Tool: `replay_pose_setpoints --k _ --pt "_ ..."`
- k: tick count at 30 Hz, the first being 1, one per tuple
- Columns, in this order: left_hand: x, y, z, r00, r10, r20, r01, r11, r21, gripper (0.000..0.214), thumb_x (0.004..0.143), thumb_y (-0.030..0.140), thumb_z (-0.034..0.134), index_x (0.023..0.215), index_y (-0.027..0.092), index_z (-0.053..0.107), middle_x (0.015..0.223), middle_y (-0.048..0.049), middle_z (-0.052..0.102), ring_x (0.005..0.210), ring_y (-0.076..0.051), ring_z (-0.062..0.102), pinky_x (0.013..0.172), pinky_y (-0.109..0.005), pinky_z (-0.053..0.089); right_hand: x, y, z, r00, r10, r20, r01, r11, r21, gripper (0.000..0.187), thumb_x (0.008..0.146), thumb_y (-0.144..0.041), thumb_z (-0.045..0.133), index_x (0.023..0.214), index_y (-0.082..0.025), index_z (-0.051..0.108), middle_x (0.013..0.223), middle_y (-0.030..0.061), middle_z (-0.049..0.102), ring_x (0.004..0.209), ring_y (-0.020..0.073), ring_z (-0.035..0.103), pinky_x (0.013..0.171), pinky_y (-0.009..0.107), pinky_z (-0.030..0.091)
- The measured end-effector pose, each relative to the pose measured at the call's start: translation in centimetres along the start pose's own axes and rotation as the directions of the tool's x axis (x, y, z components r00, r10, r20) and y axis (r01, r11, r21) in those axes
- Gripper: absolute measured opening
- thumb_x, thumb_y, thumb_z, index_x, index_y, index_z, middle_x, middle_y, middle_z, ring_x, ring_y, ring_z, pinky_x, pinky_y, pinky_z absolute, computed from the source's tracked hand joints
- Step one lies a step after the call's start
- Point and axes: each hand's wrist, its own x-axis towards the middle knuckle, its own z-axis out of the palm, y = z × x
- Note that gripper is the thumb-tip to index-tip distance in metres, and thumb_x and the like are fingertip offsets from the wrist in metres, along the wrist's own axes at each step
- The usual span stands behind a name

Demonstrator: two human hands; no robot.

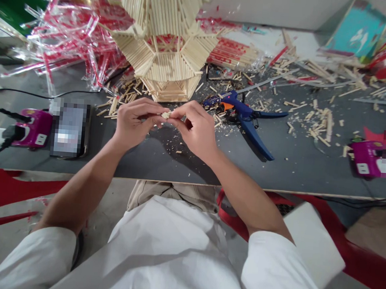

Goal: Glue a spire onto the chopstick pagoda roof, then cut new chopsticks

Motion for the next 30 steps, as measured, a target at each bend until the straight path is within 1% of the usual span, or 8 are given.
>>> replay_pose_setpoints --k 5,9,11,16,18,23,27,30 --pt "0.1 0.1 -0.1 0.999 0.033 0.016 -0.033 0.999 0.010 0.016 0.095 0.038 0.075 0.105 0.030 0.084 0.099 -0.0044 0.077 0.064 -0.012 0.070 0.060 -0.024 0.058 0.2 0.1 -0.3 0.999 0.046 0.015 -0.047 0.996 0.078 0.032 0.087 -0.055 0.077 0.090 -0.023 0.075 0.092 0.0015 0.073 0.062 0.0097 0.054 0.063 0.028 0.046" --pt "0.1 0.1 -0.1 0.998 0.042 0.040 -0.041 0.999 -0.018 0.018 0.095 0.042 0.074 0.106 0.031 0.084 0.099 -0.0049 0.077 0.063 -0.013 0.070 0.058 -0.025 0.057 0.4 0.5 -0.4 0.987 0.149 0.063 -0.159 0.965 0.208 0.033 0.080 -0.054 0.083 0.089 -0.022 0.078 0.082 -0.0002 0.074 0.057 0.0089 0.051 0.059 0.027 0.044" --pt "0.1 0.1 -0.1 0.998 0.037 0.041 -0.036 0.999 -0.022 0.018 0.094 0.042 0.075 0.105 0.030 0.084 0.098 -0.0050 0.077 0.062 -0.013 0.070 0.058 -0.025 0.057 0.4 0.7 -0.5 0.982 0.172 0.084 -0.188 0.949 0.254 0.032 0.079 -0.051 0.085 0.089 -0.022 0.079 0.080 -0.0005 0.074 0.056 0.0087 0.051 0.057 0.027 0.042" --pt "0.1 0.3 -0.1 0.997 0.043 0.061 -0.039 0.997 -0.063 0.014 0.094 0.037 0.077 0.101 0.028 0.084 0.094 -0.0044 0.076 0.060 -0.012 0.069 0.057 -0.024 0.058 0.7 1.0 -0.6 0.982 0.147 0.121 -0.177 0.940 0.292 0.028 0.078 -0.050 0.087 0.085 -0.023 0.082 0.087 0.0024 0.076 0.072 0.0131 0.064 0.064 0.028 0.047" --pt "0.0 0.3 0.0 0.998 0.005 0.061 0.000 0.996 -0.087 0.012 0.093 0.035 0.078 0.099 0.026 0.084 0.093 -0.0041 0.076 0.060 -0.011 0.069 0.057 -0.024 0.058 0.9 1.0 -0.6 0.978 0.154 0.141 -0.192 0.929 0.316 0.028 0.077 -0.050 0.087 0.083 -0.024 0.082 0.087 0.0023 0.076 0.073 0.0132 0.064 0.064 0.028 0.047" --pt "-0.3 0.1 0.3 0.987 -0.159 0.012 0.159 0.972 -0.176 0.015 0.086 0.034 0.085 0.096 0.023 0.082 0.074 -0.0013 0.075 0.058 -0.012 0.069 0.054 -0.022 0.055 0.9 1.1 -0.7 0.965 0.203 0.164 -0.252 0.890 0.381 0.029 0.073 -0.049 0.090 0.081 -0.023 0.081 0.084 0.0012 0.075 0.062 0.0101 0.059 0.057 0.026 0.044" --pt "-0.3 -0.2 0.3 0.989 -0.150 0.002 0.148 0.978 -0.147 0.021 0.080 0.040 0.089 0.086 0.021 0.081 0.079 -0.0025 0.076 0.059 -0.013 0.070 0.054 -0.024 0.057 1.0 1.2 -0.6 0.940 0.267 0.212 -0.330 0.866 0.375 0.030 0.070 -0.048 0.092 0.079 -0.021 0.080 0.077 0.0004 0.074 0.057 0.0092 0.055 0.054 0.026 0.042" --pt "-0.3 -0.2 0.3 0.992 -0.126 0.006 0.126 0.981 -0.144 0.018 0.081 0.037 0.089 0.085 0.021 0.081 0.079 -0.0019 0.076 0.058 -0.013 0.069 0.054 -0.024 0.056 1.0 1.4 -0.5 0.926 0.290 0.241 -0.365 0.852 0.377 0.028 0.069 -0.044 0.092 0.077 -0.021 0.080 0.072 -0.0007 0.073 0.054 0.0087 0.054 0.053 0.026 0.041"
